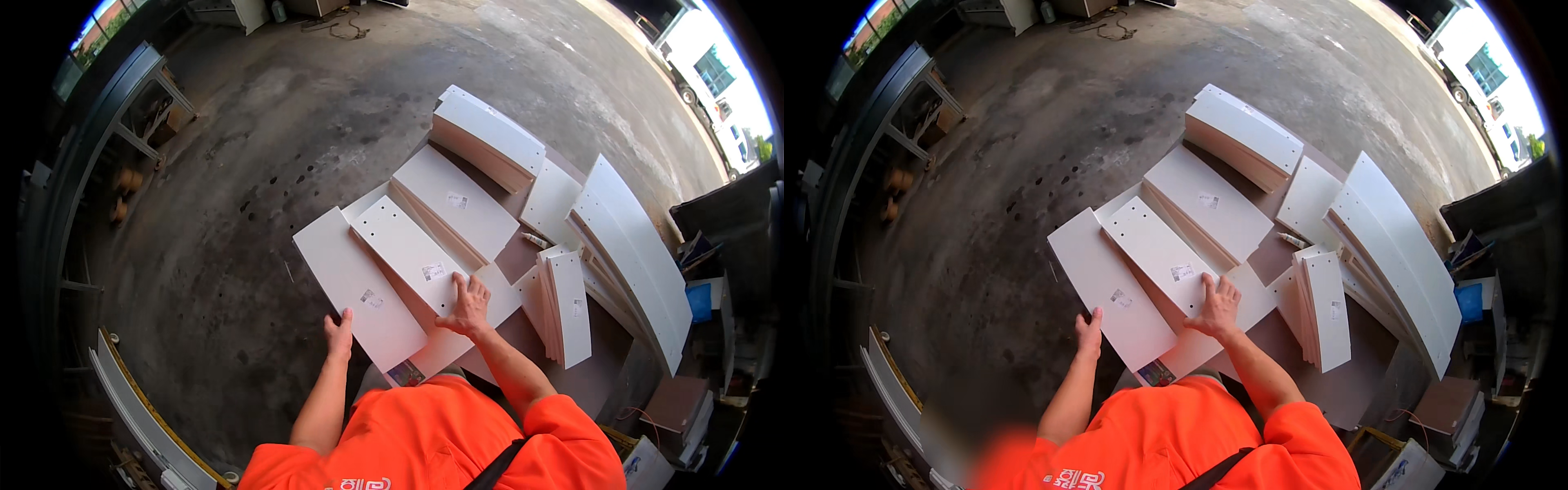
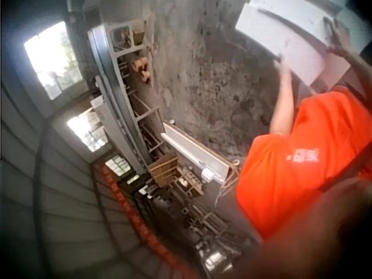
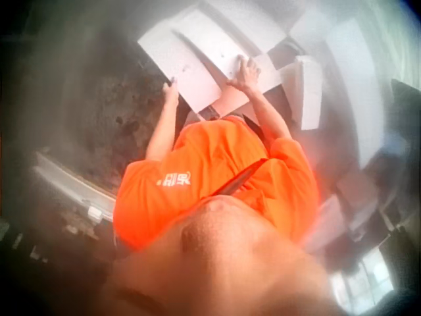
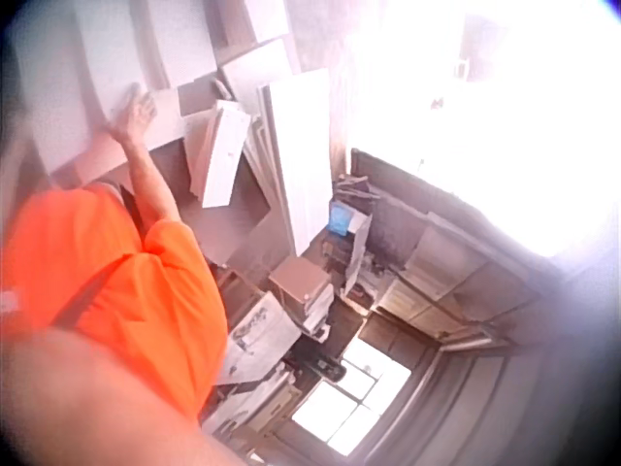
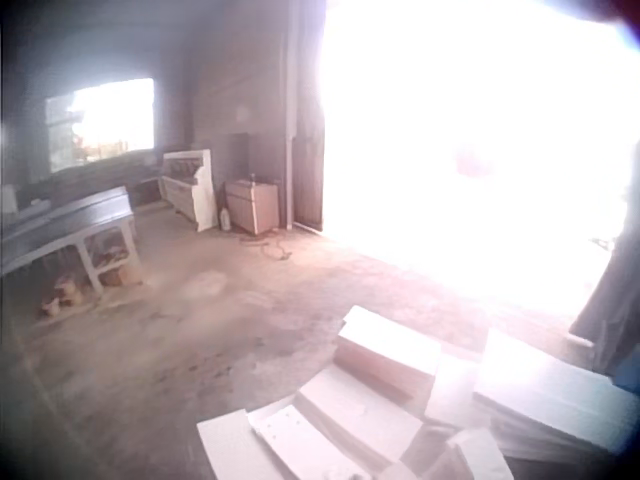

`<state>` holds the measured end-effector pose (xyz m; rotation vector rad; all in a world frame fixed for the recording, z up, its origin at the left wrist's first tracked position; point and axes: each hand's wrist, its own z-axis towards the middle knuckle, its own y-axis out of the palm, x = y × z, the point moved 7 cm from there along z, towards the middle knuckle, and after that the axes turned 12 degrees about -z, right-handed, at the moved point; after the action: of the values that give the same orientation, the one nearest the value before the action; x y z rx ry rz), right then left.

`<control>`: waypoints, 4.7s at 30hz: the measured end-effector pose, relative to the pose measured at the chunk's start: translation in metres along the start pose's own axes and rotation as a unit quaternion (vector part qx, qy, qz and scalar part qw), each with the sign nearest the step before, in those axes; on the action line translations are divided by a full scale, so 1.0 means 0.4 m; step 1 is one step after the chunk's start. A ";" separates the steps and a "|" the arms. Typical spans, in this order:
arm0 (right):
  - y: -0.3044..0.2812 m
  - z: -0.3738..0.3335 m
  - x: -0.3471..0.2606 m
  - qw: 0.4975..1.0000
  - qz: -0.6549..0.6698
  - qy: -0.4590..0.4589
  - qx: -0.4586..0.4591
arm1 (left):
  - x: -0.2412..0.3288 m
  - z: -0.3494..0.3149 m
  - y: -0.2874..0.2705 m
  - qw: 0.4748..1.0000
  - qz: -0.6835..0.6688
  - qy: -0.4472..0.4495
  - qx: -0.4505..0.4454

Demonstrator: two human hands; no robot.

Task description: The person picks up several white wooden panels from a table, stacks them together, and carries the stack to another workbench. The person then picks up one narrow panel and runs their thumb along a groove in it.

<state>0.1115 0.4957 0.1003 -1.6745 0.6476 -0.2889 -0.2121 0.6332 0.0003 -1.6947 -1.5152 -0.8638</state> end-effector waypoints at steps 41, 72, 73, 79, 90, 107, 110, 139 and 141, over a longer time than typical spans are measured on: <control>-0.091 0.612 0.148 0.972 0.192 0.030 -0.128 | -0.025 -0.004 0.044 0.967 -0.253 -0.011 -0.038; 0.163 -0.421 0.360 0.740 0.528 0.344 0.236 | -0.016 0.019 0.054 0.986 -0.131 -0.053 -0.092; 0.184 -0.479 0.316 0.726 0.524 0.374 0.242 | -0.009 0.012 0.058 0.988 -0.115 -0.050 -0.095; 0.238 -0.480 0.148 0.749 0.481 0.362 0.276 | -0.004 0.018 0.068 0.991 -0.065 -0.052 -0.106; 0.074 -0.691 0.195 0.755 0.297 0.524 0.261 | 0.014 0.081 0.019 0.985 0.038 -0.064 -0.153; 0.362 -0.479 0.029 0.585 0.576 0.521 0.231 | 0.435 0.616 0.123 0.825 0.375 -0.079 -0.415; 0.343 -0.466 0.010 0.579 0.586 0.521 0.223 | 0.413 0.648 0.125 0.821 0.341 -0.111 -0.444; 0.336 -0.651 0.010 0.562 0.426 0.661 0.255 | 0.385 0.602 0.220 0.801 0.305 -0.136 -0.497; 0.341 -0.628 -0.012 0.573 0.428 0.651 0.254 | 0.374 0.613 0.219 0.801 0.280 -0.132 -0.512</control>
<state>-0.0594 0.2798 0.0233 -0.1465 2.1177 -0.8914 -0.1034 0.9128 -0.0112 -2.9309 -0.5165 -1.2332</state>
